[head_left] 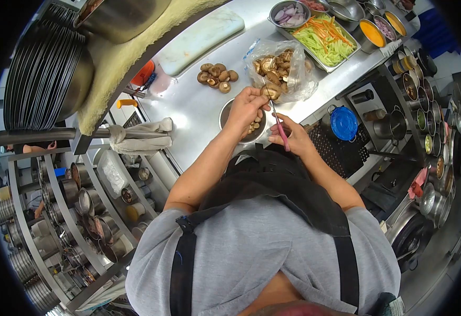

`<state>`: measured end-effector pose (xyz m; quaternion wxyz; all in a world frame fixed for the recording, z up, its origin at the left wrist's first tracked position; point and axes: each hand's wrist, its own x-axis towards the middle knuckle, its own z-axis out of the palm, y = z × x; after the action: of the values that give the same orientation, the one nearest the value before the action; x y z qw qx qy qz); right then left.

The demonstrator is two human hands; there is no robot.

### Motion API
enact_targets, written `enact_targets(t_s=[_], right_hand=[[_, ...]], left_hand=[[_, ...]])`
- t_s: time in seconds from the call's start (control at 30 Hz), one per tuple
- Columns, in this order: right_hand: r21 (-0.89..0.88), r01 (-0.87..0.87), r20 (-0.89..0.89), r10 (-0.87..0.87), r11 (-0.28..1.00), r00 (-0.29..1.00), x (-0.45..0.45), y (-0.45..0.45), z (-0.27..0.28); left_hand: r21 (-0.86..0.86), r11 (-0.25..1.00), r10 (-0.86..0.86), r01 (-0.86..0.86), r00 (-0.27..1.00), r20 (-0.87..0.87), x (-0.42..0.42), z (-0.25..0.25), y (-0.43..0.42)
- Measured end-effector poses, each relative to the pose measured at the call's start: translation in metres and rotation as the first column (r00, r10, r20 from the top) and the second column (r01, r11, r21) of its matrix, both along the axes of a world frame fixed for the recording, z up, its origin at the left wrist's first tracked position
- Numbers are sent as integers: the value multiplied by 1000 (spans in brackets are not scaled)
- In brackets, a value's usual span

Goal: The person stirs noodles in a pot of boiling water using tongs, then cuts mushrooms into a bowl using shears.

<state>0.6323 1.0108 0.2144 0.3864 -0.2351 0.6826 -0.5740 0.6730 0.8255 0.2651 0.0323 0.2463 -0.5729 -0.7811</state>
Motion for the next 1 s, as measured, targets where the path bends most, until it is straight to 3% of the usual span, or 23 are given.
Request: enact_targets(t_s=[0.23, 0.43, 0.47, 0.5, 0.57, 0.63, 0.8, 0.87, 1.0], right_hand=[[12, 42, -99, -40, 999, 994, 0, -1, 4], [-1, 64, -47, -64, 998, 997, -6, 2, 5], [37, 84, 90, -87, 996, 992, -6, 1, 12], [77, 97, 224, -112, 992, 968, -6, 0, 16], [67, 116, 205, -127, 991, 970, -7, -4, 9], [59, 135, 181, -144, 989, 973, -12, -7, 6], [142, 166, 185, -190, 976, 964, -23, -5, -8], [143, 151, 191, -176, 978, 966, -23, -4, -9], [176, 98, 151, -125, 980, 981, -21, -5, 2]], left_hand=[[83, 997, -1, -3, 998, 55, 0, -1, 10], [69, 998, -13, 6, 994, 104, -9, -2, -1], [66, 998, -13, 7, 995, 101, -12, -4, -5], [44, 998, -50, 45, 992, 113, -15, -7, -9], [23, 997, -79, 76, 989, 123, -20, -18, -19], [-288, 953, -58, 97, 988, 144, -30, -27, -32], [-348, 938, 41, -7, 995, 90, -40, -30, -49], [-222, 972, 47, -77, 989, -138, -46, -32, -46], [-300, 954, -10, -2, 999, -40, -55, -39, -56]])
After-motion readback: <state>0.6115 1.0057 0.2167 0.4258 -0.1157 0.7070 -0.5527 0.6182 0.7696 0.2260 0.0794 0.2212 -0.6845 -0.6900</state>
